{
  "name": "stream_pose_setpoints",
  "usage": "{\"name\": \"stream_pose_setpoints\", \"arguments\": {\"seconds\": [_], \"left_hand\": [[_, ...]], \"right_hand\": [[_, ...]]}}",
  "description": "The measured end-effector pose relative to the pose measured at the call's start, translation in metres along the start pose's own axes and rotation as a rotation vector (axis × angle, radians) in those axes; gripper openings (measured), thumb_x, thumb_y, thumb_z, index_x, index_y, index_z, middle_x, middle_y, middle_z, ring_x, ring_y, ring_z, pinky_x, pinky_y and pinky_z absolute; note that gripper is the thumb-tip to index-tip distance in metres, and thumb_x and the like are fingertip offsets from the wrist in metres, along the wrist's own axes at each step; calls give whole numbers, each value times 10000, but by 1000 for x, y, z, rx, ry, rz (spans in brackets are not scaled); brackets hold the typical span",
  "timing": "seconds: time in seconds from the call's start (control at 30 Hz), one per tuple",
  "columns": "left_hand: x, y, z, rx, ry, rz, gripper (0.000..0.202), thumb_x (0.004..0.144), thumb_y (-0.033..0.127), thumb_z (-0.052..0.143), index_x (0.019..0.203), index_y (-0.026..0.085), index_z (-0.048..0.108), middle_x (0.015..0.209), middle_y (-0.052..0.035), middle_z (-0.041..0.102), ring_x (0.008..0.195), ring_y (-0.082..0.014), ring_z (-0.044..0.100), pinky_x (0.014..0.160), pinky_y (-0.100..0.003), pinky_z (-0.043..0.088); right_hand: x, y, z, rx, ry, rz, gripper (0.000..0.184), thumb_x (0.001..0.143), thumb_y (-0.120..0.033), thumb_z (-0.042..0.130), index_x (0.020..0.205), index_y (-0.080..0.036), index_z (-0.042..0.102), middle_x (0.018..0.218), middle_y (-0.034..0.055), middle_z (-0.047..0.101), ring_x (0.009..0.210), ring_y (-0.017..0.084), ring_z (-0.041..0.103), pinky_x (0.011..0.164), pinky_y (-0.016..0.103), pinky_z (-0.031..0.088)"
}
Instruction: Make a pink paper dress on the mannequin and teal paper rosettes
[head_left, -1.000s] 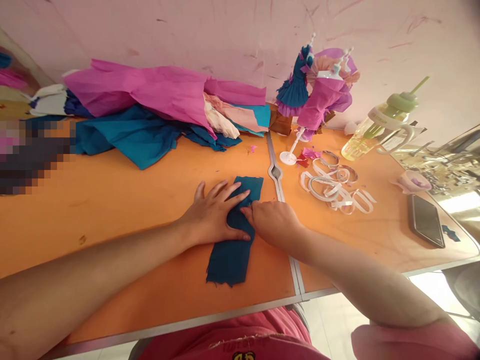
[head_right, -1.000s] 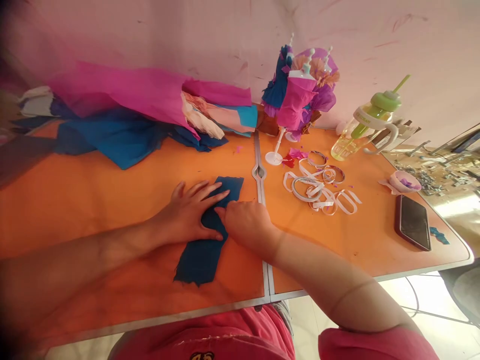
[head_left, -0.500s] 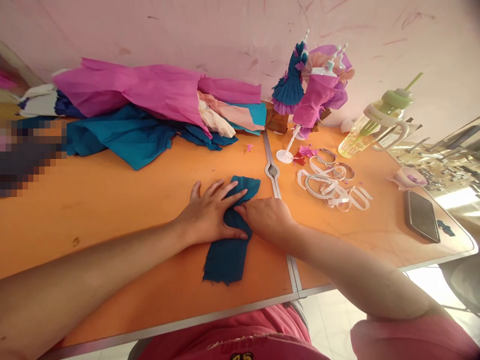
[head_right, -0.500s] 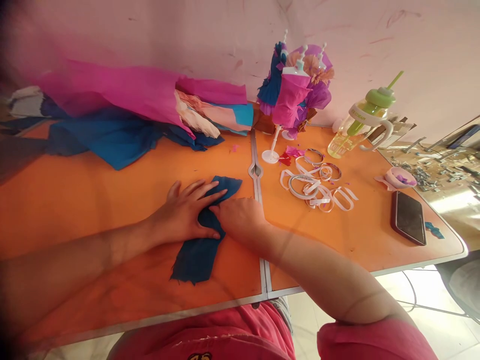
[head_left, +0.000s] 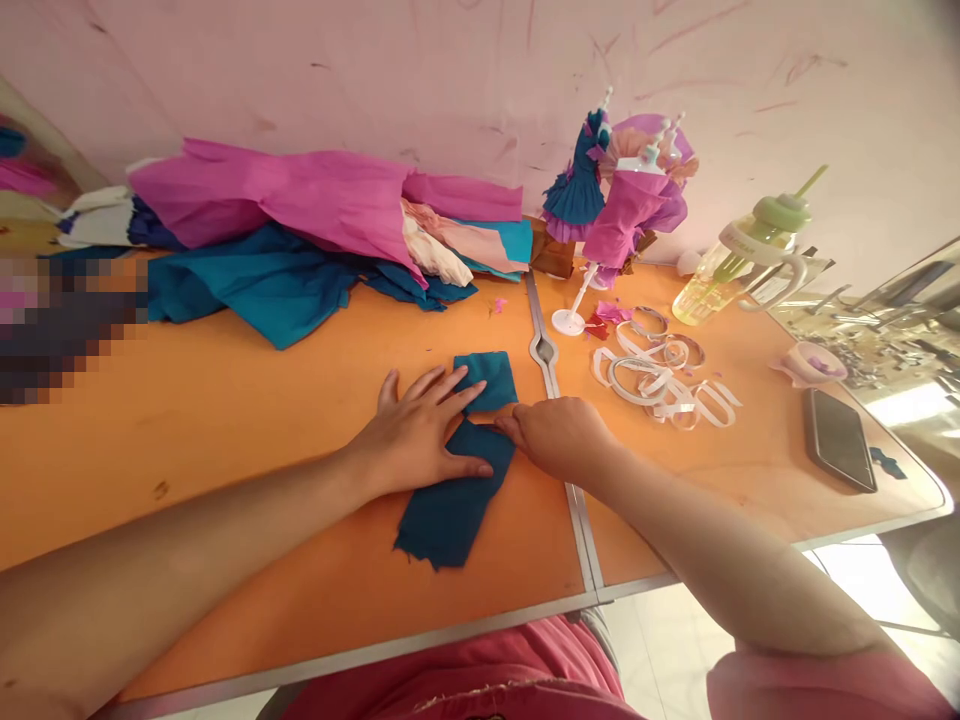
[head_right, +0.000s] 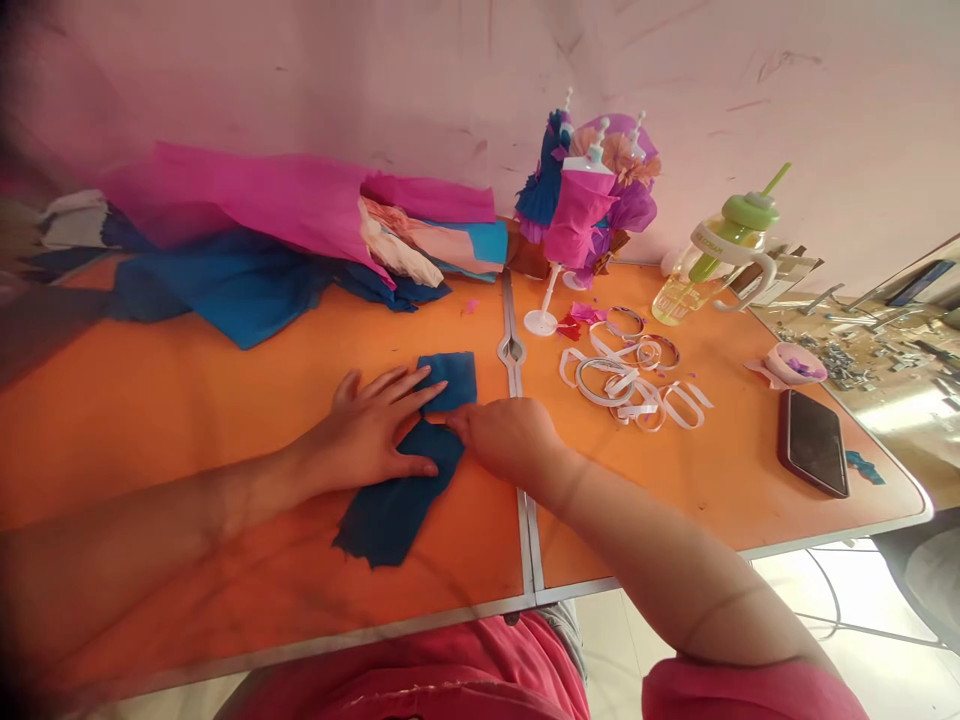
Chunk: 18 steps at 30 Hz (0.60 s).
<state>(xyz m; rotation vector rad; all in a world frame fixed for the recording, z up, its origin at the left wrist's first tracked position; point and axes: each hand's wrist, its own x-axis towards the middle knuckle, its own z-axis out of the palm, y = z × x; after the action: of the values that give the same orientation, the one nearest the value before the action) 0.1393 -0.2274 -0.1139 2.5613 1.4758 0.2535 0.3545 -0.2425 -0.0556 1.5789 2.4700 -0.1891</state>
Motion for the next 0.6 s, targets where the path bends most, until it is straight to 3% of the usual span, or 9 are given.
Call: {"name": "stream_pose_setpoints", "arguments": {"seconds": [0.1, 0.17, 0.3, 0.4, 0.5, 0.6], "left_hand": [[-1, 1, 0, 19, 13, -14, 1074, 618, 899, 518, 1516, 348, 303, 1618, -93, 217, 1475, -415, 166, 1124, -709, 34], [-1, 2, 1, 29, 20, -21, 1096, 608, 902, 524, 1521, 343, 290, 1617, -101, 217, 1479, -417, 150, 1127, -710, 28], [-1, -1, 0, 23, 19, -25, 1107, 606, 898, 533, 1525, 335, 282, 1620, -103, 205, 1478, -415, 160, 1132, -702, 65], [0, -9, -4, -7, -13, -8, 867, 778, 809, 451, 1507, 359, 314, 1619, -79, 215, 1475, -391, 198, 1111, -706, 129], [3, -19, -7, -41, -22, -7, 540, 969, 608, 282, 1440, 390, 430, 1596, -34, 296, 1468, -341, 251, 1106, -658, 204], [6, -24, -8, -40, 44, -27, 478, 995, 541, 279, 1376, 385, 523, 1540, -36, 411, 1446, -322, 309, 1117, -611, 223]], "right_hand": [[-2, 12, 2, -40, 30, 36, 663, 947, -684, 209, 951, -189, 650, 849, 120, 722, 795, 265, 689, 616, 297, 392], [-1, 13, 4, -13, 61, 59, 669, 903, -752, 243, 995, -203, 615, 880, 98, 724, 790, 256, 688, 601, 285, 375], [2, 9, 9, 27, 83, -14, 531, 883, -696, 448, 1114, -226, 537, 978, 54, 729, 850, 239, 692, 577, 270, 337], [3, 14, 10, 19, 18, -32, 530, 848, -674, 540, 1122, -220, 520, 949, 52, 729, 829, 241, 691, 558, 271, 310], [3, 24, 9, 40, -27, -112, 514, 857, -662, 540, 1119, -220, 523, 958, 50, 721, 838, 239, 684, 569, 274, 309], [2, 30, 9, 65, -46, -182, 457, 890, -622, 525, 1097, -215, 538, 990, 53, 713, 852, 222, 677, 580, 275, 310]]}}
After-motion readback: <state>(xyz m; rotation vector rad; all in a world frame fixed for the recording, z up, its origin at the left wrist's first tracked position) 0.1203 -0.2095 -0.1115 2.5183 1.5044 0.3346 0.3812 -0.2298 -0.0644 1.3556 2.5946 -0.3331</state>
